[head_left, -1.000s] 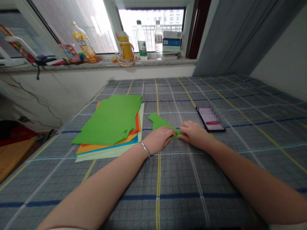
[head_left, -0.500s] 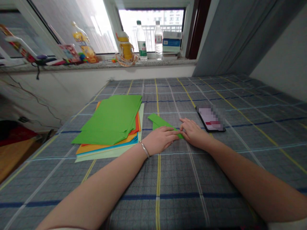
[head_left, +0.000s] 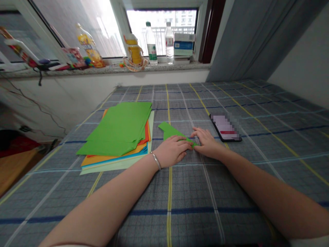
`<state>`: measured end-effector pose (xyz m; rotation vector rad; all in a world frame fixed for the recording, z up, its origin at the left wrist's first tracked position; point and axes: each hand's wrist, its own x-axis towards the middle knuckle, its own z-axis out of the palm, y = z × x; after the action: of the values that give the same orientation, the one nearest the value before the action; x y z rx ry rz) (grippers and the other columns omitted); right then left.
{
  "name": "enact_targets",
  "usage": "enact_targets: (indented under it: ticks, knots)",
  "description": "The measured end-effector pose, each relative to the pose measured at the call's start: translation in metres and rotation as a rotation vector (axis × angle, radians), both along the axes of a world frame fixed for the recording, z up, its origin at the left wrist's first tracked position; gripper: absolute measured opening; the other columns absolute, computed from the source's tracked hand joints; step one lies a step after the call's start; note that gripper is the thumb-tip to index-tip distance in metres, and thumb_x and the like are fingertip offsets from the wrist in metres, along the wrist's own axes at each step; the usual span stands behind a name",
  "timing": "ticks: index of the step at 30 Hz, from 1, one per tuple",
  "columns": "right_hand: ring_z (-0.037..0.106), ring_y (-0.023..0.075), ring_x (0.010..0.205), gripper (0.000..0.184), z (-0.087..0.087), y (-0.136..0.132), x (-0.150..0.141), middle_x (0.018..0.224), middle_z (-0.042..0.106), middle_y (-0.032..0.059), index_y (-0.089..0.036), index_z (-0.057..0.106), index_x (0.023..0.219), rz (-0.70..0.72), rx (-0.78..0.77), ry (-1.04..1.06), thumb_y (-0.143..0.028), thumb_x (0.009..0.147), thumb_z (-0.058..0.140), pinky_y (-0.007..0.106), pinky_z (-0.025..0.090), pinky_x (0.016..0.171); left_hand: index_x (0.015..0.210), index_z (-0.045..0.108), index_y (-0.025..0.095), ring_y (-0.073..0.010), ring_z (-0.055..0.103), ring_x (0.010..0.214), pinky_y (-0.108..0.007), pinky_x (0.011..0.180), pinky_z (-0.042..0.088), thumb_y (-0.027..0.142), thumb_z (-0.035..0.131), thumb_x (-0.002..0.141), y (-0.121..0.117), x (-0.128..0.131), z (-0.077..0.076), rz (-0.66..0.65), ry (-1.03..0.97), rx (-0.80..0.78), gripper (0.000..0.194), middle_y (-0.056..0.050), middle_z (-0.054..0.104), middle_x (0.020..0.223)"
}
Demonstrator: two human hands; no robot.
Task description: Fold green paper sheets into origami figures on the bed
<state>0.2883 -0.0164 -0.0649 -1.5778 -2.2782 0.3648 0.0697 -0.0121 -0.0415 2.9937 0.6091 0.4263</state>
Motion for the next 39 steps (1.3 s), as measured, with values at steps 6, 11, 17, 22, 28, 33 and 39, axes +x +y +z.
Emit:
enact_targets:
  ticks: [6,11,17,22,28,33,39]
  knots:
    - [0.016,0.0309,0.144,0.044,0.005,-0.001,-0.008,0.151,0.031,0.016,-0.018,0.05,0.117,-0.08,-0.09,-0.069,-0.027,0.074,0.056,0.053,0.008,0.114,0.117,0.056,0.019,-0.0234,0.048,0.12,-0.041,0.102,0.04,0.017,0.045,0.09,-0.004,0.006,0.004,0.017,0.043,0.038,0.03,-0.005,0.059,0.128]
    - [0.01,0.0332,0.144,0.05,0.01,0.0,-0.012,0.152,0.027,0.0177,-0.015,0.047,0.121,-0.121,-0.14,-0.114,-0.031,0.074,0.055,0.052,0.007,0.114,0.117,0.056,0.019,-0.0241,0.049,0.118,-0.04,0.1,0.04,0.019,0.049,0.088,-0.006,0.009,0.009,0.03,0.116,0.071,0.03,-0.005,0.06,0.126]
    - [0.003,0.0363,0.144,0.056,0.015,0.001,-0.006,0.153,0.025,0.0156,-0.016,0.045,0.124,-0.179,-0.188,-0.142,-0.025,0.07,0.056,0.055,0.005,0.114,0.118,0.057,0.019,-0.0245,0.049,0.119,-0.041,0.1,0.041,0.018,0.048,0.088,-0.003,0.007,0.01,0.013,0.122,0.071,0.031,-0.004,0.059,0.129]
    - [0.008,0.039,0.143,0.058,0.012,0.005,0.012,0.153,0.027,0.015,-0.019,0.046,0.125,-0.177,-0.169,-0.156,-0.024,0.069,0.058,0.059,0.012,0.112,0.117,0.057,0.018,-0.0254,0.049,0.122,-0.042,0.101,0.042,0.015,0.05,0.086,-0.002,0.004,0.011,-0.013,0.141,0.073,0.033,-0.005,0.058,0.132]
    - [0.01,0.037,0.144,0.05,0.004,0.009,0.02,0.154,0.028,0.0139,-0.02,0.053,0.124,-0.097,-0.126,-0.149,-0.022,0.073,0.053,0.058,0.015,0.111,0.117,0.058,0.019,-0.0249,0.048,0.124,-0.042,0.103,0.042,0.016,0.048,0.087,0.002,0.0,0.009,-0.031,0.138,0.074,0.032,-0.005,0.057,0.133]
    - [0.01,0.0332,0.144,0.066,0.003,0.004,0.01,0.156,0.022,0.0149,-0.019,0.037,0.142,-0.036,-0.097,-0.163,-0.026,0.077,0.049,0.056,0.013,0.113,0.118,0.058,0.018,-0.025,0.048,0.124,-0.042,0.103,0.042,0.014,0.049,0.085,0.003,-0.001,0.007,-0.041,0.134,0.053,0.034,-0.005,0.057,0.133]
    - [0.011,0.0322,0.144,0.08,0.003,0.002,0.003,0.157,0.02,0.0146,-0.018,0.022,0.149,-0.043,-0.103,-0.189,-0.023,0.074,0.049,0.055,0.012,0.115,0.117,0.059,0.019,-0.0234,0.049,0.124,-0.042,0.103,0.043,0.013,0.047,0.086,0.006,-0.002,0.009,-0.054,0.116,0.031,0.034,-0.005,0.059,0.131]
